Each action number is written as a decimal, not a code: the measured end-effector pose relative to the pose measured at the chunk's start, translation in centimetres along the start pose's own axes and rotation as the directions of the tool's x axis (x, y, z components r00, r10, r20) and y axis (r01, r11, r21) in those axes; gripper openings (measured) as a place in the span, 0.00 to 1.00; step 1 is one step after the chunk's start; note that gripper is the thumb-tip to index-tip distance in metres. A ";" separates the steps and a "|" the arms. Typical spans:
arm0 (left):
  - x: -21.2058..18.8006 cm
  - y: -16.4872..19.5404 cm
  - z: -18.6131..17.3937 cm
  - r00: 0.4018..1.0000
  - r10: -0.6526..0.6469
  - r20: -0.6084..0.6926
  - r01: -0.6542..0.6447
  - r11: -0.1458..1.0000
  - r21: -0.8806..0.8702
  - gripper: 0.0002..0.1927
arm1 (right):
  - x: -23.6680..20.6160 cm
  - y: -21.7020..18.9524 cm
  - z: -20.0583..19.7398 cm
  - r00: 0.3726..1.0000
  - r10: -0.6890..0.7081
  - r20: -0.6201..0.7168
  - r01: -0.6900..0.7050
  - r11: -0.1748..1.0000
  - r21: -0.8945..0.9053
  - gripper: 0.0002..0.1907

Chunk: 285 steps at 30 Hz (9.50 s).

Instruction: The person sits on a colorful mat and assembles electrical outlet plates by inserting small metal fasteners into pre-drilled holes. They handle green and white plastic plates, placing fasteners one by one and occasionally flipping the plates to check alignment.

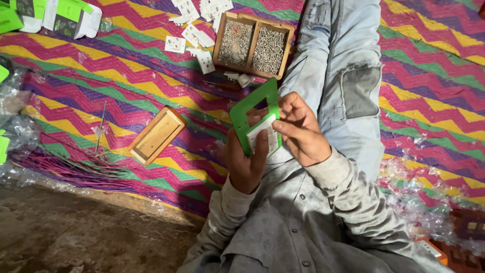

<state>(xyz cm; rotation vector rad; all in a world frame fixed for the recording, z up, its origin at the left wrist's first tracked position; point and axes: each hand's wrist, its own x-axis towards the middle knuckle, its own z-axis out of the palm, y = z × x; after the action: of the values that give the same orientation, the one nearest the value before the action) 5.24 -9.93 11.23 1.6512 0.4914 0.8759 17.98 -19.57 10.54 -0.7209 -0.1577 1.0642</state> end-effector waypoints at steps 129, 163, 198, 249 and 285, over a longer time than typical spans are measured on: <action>-3.7 -4.7 0.0 0.821 -0.443 0.359 0.444 0.100 -0.891 0.31 | 0.2 -0.1 2.3 0.807 -0.522 0.278 0.447 0.231 -0.864 0.08; -1.8 -2.0 1.8 0.845 -0.372 0.384 0.454 0.120 -0.883 0.35 | -1.1 -0.5 1.9 0.798 -0.570 0.198 0.480 0.400 -0.781 0.20; 0.3 -1.4 1.3 0.988 -0.046 0.150 0.110 0.887 -0.449 0.35 | -1.5 1.6 -4.5 0.864 -0.486 0.134 0.491 0.754 -0.437 0.23; 0.4 -10.4 -9.0 0.860 -0.484 -0.159 0.338 0.776 -0.532 0.15 | 15.7 4.9 -2.2 0.913 -0.084 0.400 0.373 -0.225 -0.900 0.12; 2.2 -9.0 -14.0 0.779 -0.343 -0.524 0.124 0.905 -0.408 0.32 | 17.1 7.3 -0.6 0.996 -0.085 0.025 0.074 0.647 -0.759 0.07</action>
<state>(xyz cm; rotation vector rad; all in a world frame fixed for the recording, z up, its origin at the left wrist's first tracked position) -2.83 3.03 4.38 0.9343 0.8930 1.2049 21.34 -3.39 1.93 -1.4758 -0.6555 0.8830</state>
